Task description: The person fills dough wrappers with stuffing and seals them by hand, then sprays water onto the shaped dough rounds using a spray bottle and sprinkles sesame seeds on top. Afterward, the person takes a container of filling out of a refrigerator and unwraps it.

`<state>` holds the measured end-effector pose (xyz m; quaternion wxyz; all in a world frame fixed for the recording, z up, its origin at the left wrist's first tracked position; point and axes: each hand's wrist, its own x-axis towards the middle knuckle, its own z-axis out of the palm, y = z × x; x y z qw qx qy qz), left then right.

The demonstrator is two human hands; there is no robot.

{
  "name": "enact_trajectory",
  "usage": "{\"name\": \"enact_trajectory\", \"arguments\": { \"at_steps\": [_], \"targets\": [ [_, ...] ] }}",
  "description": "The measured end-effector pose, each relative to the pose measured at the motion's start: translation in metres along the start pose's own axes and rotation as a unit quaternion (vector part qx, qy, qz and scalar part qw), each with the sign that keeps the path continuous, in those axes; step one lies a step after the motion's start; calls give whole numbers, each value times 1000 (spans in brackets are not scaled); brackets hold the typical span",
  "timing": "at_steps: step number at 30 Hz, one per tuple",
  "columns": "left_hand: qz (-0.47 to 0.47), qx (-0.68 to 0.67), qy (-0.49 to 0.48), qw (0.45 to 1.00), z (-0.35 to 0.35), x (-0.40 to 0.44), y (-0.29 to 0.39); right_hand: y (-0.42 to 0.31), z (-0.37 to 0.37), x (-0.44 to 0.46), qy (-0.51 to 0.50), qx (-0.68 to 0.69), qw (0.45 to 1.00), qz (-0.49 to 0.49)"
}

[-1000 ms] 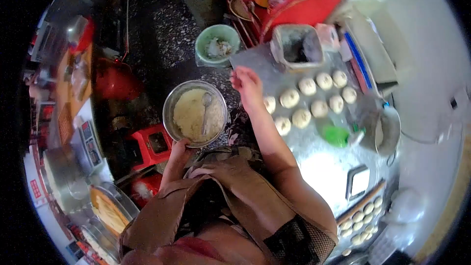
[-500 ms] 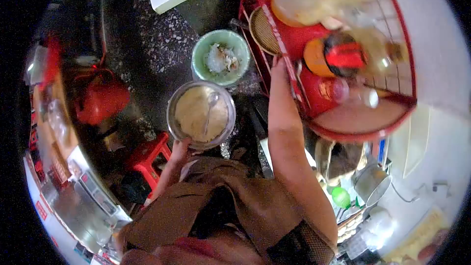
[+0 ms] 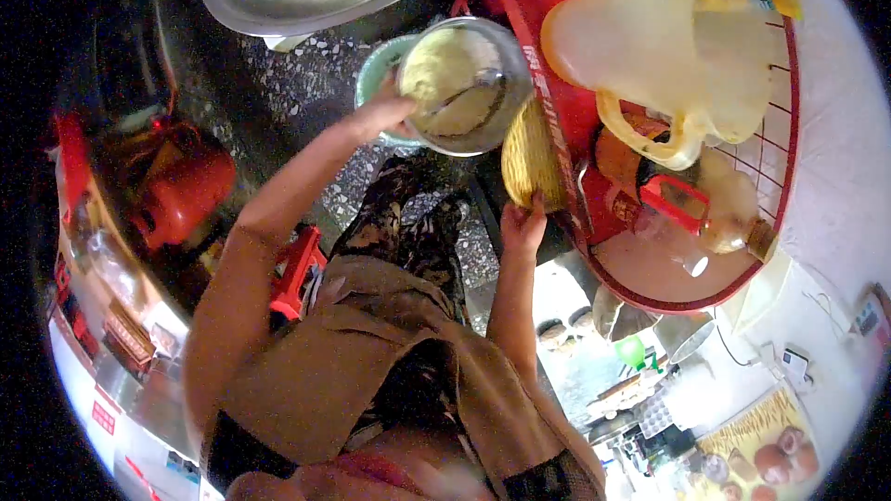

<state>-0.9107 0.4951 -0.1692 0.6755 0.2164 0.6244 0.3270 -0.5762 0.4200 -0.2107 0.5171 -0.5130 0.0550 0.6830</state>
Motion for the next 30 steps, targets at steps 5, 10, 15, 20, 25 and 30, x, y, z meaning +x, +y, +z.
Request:
{"name": "enact_trajectory", "arguments": {
  "at_steps": [5, 10, 15, 20, 25, 30],
  "targets": [
    [-4, 48, -132, 990, 48, 97, 60, -6, 0, -38, 34, 48, 998, -39],
    [41, -33, -105, 993, 94, 163, 68, -4, 36, -25, 47, 54, 994, -76],
    [60, -99, -60, 992, 83, 183, 52, 7, 72, 37, 26, 21, 994, -100],
    [28, -209, -8, 977, -6, 109, -20, 21, 106, 144, 24, 125, 990, -60],
    [160, 93, 3, 983, -99, 15, -193, 17, 138, 194, 10, -28, 996, -87],
    [-109, 4, 4, 994, -22, -118, -204, 65, 74, 55, -108, -837, 472, -254]
  ]
}}
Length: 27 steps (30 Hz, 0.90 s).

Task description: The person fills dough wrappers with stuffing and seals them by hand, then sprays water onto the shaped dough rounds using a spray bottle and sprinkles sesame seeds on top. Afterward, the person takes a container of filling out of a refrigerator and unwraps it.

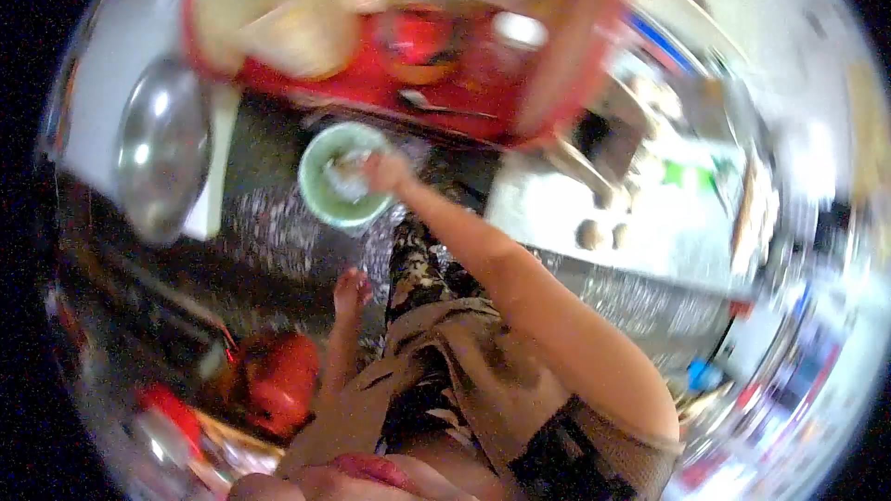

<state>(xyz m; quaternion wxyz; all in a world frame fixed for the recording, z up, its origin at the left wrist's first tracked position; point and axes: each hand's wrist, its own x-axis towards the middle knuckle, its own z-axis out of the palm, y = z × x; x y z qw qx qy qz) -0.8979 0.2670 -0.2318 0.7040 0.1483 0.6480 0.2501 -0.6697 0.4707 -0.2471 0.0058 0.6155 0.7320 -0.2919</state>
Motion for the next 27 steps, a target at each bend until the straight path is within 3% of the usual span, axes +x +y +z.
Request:
{"name": "enact_trajectory", "arguments": {
  "at_steps": [1, 2, 3, 4, 5, 6, 8, 10, 11, 13, 14, 15, 16, 18, 19, 22, 25, 26, 27],
  "targets": [
    [9, 8, 16, 1000, 41, -23, 6, 4, 10, -47, -74, 200, 976, 47],
    [13, 41, -20, 999, 77, -33, 8, 6, 22, -103, 17, 202, 977, -60],
    [42, 86, -73, 993, 113, -42, 5, 3, -38, -168, -125, 221, 965, -70],
    [72, 126, -118, 982, 148, -51, 1, 21, -50, -227, -126, 287, 942, -120],
    [208, 238, -248, 916, 176, -61, -2, 33, -69, -283, -64, 337, 938, -54],
    [269, 264, -302, 875, 219, -83, -4, 64, -55, -327, -10, 358, 933, -28],
    [275, 401, -325, 811, 289, -107, -32, 114, -88, -424, 65, 355, 927, 98],
    [256, 377, -357, 816, 372, -156, -51, 175, -88, -505, 172, 304, 917, 193],
    [325, 382, -342, 795, 415, -177, -64, 202, -95, -548, 221, 299, 894, 250],
    [421, 387, -305, 761, 495, -179, -87, 238, -108, -624, 364, 333, 807, 323],
    [428, 397, -279, 762, 539, -184, -84, 253, -106, -654, 439, 395, 730, 344],
    [419, 310, -294, 801, 582, -163, -89, 257, -111, -675, 474, 437, 680, 350],
    [447, 296, -275, 798, 625, -165, -81, 264, -117, -697, 511, 473, 624, 354],
    [520, 345, -193, 757, 689, -124, -74, 285, -111, -714, 530, 436, 645, 335],
    [549, 392, -147, 723, 714, -104, -69, 288, -119, -718, 504, 486, 636, 324],
    [578, 397, -223, 677, 749, -54, -59, 301, -147, -721, 472, 466, 689, 293],
    [578, 418, -221, 665, 770, -120, -70, 336, -169, -733, 434, 483, 706, 283],
    [556, 467, -231, 648, 776, -139, -79, 359, -162, -731, 472, 398, 735, 282],
    [512, 454, -323, 654, 780, -147, -101, 380, -163, -732, 504, 306, 758, 280]
  ]
}}
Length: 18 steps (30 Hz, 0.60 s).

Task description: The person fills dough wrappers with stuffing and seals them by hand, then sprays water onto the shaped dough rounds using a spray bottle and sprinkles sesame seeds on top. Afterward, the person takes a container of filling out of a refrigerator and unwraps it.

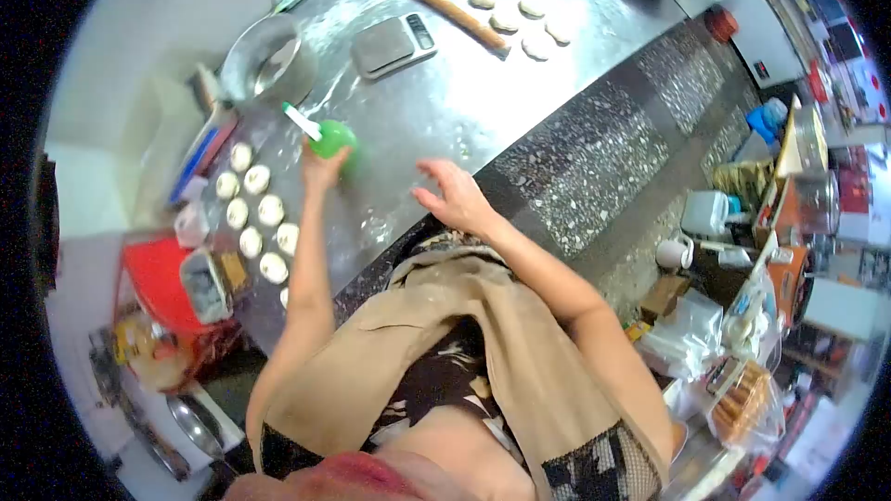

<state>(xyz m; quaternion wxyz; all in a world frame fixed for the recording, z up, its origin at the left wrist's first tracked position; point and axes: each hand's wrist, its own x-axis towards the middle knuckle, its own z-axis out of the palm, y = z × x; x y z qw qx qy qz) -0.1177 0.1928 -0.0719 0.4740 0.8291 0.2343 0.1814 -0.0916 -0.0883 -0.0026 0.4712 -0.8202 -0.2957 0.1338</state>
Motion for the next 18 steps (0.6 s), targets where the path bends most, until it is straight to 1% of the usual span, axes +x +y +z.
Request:
{"name": "enact_trajectory", "arguments": {
  "at_steps": [1, 2, 3, 4, 5, 6, 7, 9, 10, 11, 12, 13, 14, 16, 17, 18],
  "targets": [
    [9, -74, -71, 995, 27, -5, 9, 5, -9, 15, 8, -5, 1000, 14],
    [33, -67, -148, 986, 56, -9, 26, 10, -17, 28, 92, -56, 994, -35],
    [56, -60, -223, 971, 85, -16, 44, 15, -28, 38, 171, -110, 975, -85],
    [109, -91, -251, 958, 115, -25, 59, 18, -43, 45, 169, -115, 976, -73],
    [159, -121, -276, 940, 143, -36, 73, 19, -59, 51, 162, -45, 984, -54],
    [121, -130, -333, 926, 162, -45, 102, 25, -73, 56, 157, 27, 987, -35],
    [83, -137, -388, 908, 173, -51, 134, 39, -85, 60, 187, -71, 980, -10],
    [55, -135, -391, 909, 199, -50, 161, 60, -122, 66, 143, -35, 986, 83],
    [112, -91, -414, 899, 210, -41, 166, 78, -139, 68, 153, -9, 984, 90],
    [105, -91, -418, 898, 220, -33, 168, 98, -155, 71, 162, 18, 982, 95],
    [125, -59, -408, 902, 230, -26, 169, 116, -172, 78, 170, 43, 977, 124],
    [144, -28, -396, 906, 240, -17, 170, 141, -187, 89, 187, 48, 975, 114],
    [157, -39, -381, 910, 247, -5, 168, 166, -199, 102, 169, 66, 976, 122],
    [137, -15, -347, 928, 263, 16, 155, 196, -219, 125, 110, 81, 982, 134],
    [157, 2, -295, 943, 270, 24, 147, 205, -228, 138, 71, 78, 986, 132],
    [115, -3, -266, 957, 269, 33, 153, 216, -234, 149, 36, 37, 992, 111]
  ]
}}
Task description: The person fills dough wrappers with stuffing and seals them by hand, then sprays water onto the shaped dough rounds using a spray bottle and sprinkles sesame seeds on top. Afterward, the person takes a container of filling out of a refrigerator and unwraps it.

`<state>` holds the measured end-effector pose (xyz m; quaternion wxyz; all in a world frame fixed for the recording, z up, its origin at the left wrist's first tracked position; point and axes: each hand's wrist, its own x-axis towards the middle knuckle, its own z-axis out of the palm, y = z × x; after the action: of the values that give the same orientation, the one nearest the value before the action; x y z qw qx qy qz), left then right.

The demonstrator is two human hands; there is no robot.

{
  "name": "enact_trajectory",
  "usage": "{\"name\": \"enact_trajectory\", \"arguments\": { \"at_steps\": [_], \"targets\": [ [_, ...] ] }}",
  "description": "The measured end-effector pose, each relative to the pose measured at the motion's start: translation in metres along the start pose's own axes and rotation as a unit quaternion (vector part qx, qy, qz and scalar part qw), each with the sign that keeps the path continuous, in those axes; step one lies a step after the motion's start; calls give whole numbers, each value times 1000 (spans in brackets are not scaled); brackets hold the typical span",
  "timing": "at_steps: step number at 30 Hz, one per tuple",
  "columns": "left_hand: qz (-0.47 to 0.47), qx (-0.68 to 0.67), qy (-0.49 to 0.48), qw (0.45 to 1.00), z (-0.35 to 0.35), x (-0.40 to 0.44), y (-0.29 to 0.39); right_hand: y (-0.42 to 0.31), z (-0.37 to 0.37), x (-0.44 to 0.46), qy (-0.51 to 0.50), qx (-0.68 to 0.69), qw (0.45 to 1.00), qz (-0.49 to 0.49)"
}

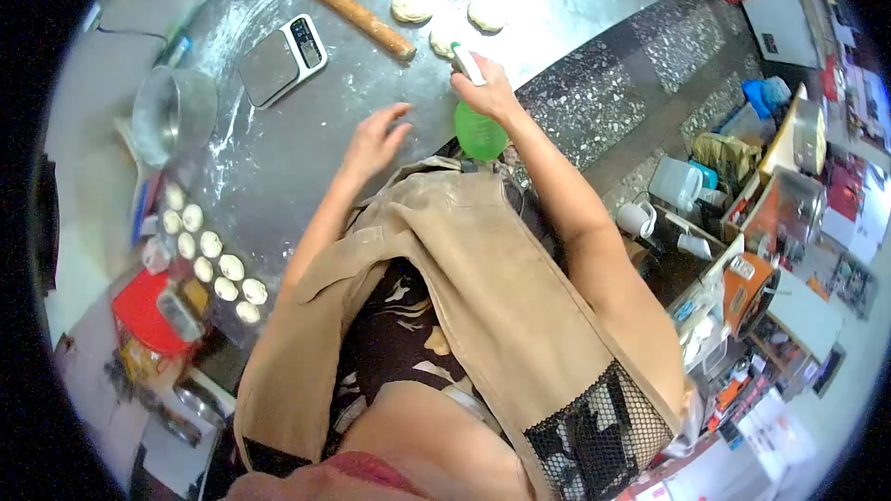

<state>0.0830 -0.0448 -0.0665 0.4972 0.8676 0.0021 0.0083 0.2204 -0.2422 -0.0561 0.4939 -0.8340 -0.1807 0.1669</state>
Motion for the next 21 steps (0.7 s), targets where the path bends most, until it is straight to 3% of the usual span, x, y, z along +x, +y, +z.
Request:
{"name": "enact_trajectory", "arguments": {
  "at_steps": [1, 3, 8, 9, 10, 11, 13, 14, 16, 20, 21],
  "targets": [
    [-13, 7, -2, 1000, -2, 5, 0, 10, -6, 11, -9, 12, 1000, 4],
    [-144, 6, 91, 985, -5, 11, 2, 26, -19, 26, -59, -107, 991, 47],
    [-267, -78, 181, 943, 5, 0, -40, 37, -64, 49, -106, -84, 991, 5],
    [-302, -117, 200, 925, 5, -1, -43, 44, -70, 52, -111, -82, 990, 4],
    [-397, -242, 209, 860, 3, -4, -47, 52, -75, 58, -94, -101, 990, 3],
    [-398, -239, 212, 860, 1, -9, -50, 58, -77, 61, -75, -119, 990, 1],
    [-491, -344, 233, 766, -1, -27, -67, 64, -79, 66, -48, -115, 992, -9],
    [-492, -343, 232, 766, -3, -36, -77, 67, -80, 69, -50, -152, 987, -12],
    [-467, -481, 328, 666, -4, -43, -87, 67, -80, 73, -62, -206, 977, -4],
    [-468, -476, 306, 679, -6, -43, -91, 53, -76, 67, -83, -200, 976, 39],
    [-463, -484, 304, 677, -7, -43, -92, 50, -71, 63, -112, -162, 980, -20]
  ]
}}
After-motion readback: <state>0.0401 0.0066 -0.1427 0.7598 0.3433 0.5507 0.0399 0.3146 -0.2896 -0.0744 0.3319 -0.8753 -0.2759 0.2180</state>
